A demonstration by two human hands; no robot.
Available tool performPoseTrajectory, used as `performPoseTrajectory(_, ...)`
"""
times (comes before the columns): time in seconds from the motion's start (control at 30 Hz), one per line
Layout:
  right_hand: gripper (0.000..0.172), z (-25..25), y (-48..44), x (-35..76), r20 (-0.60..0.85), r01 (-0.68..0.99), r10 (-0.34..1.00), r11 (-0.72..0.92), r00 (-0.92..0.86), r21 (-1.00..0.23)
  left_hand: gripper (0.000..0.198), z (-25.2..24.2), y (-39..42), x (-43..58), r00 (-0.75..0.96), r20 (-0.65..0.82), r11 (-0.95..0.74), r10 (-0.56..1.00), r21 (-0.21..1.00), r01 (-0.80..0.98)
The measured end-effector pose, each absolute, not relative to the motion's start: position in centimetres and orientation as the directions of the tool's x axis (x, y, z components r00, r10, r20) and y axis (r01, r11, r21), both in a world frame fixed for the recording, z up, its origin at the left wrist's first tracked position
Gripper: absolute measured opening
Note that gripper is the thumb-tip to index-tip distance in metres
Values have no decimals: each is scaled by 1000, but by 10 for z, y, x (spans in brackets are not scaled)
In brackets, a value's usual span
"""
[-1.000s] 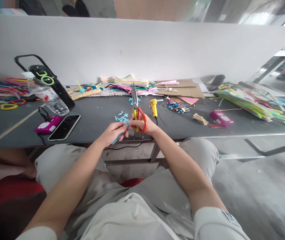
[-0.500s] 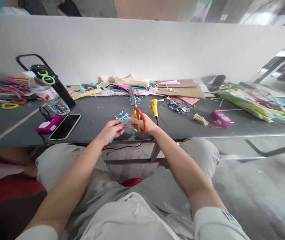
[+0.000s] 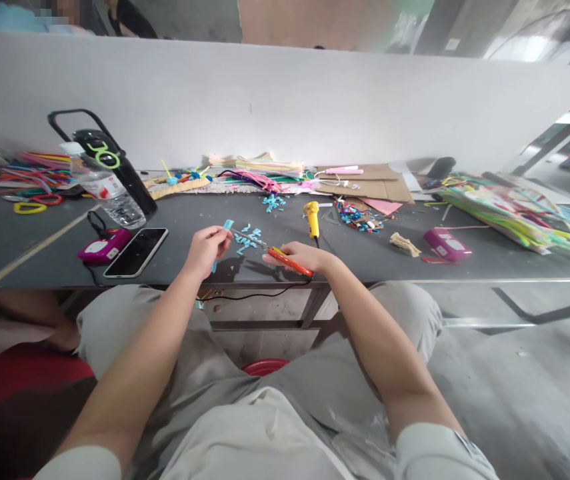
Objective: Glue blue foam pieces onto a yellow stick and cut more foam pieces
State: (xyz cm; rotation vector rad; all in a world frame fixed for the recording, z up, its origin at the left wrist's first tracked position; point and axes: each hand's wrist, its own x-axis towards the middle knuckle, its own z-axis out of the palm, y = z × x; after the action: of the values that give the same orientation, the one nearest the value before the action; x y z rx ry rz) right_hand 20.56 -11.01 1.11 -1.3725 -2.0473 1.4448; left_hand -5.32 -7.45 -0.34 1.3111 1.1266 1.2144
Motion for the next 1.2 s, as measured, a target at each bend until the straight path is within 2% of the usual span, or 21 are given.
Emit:
performPoseTrajectory(0.33, 56, 4, -111, 188, -208, 530, 868, 73, -452, -845, 16, -8, -78, -46, 113, 98, -107, 989, 992, 74)
performPoseTrajectory(0.57, 57, 4, -112, 183, -219, 506, 864, 48, -454, -861, 17, -12, -77, -44, 126, 111, -126, 986, 985, 117)
performPoseTrajectory(0.8, 55, 7, -112, 187, -222, 572, 867, 85, -446, -816, 20, -12, -78, -44, 150, 90, -108, 985, 987, 118)
performPoseTrajectory(1.03, 58, 13, -101, 194, -245, 673, 859, 146, -450, -725, 18, -10, -76, -41, 162, 18, -28, 987, 998, 60)
performPoseTrajectory(1.2, 59, 17, -90, 190, -340, 698, 821, 95, -458, -709, 12, -12, -71, -42, 165, -85, 85, 983, 996, 9)
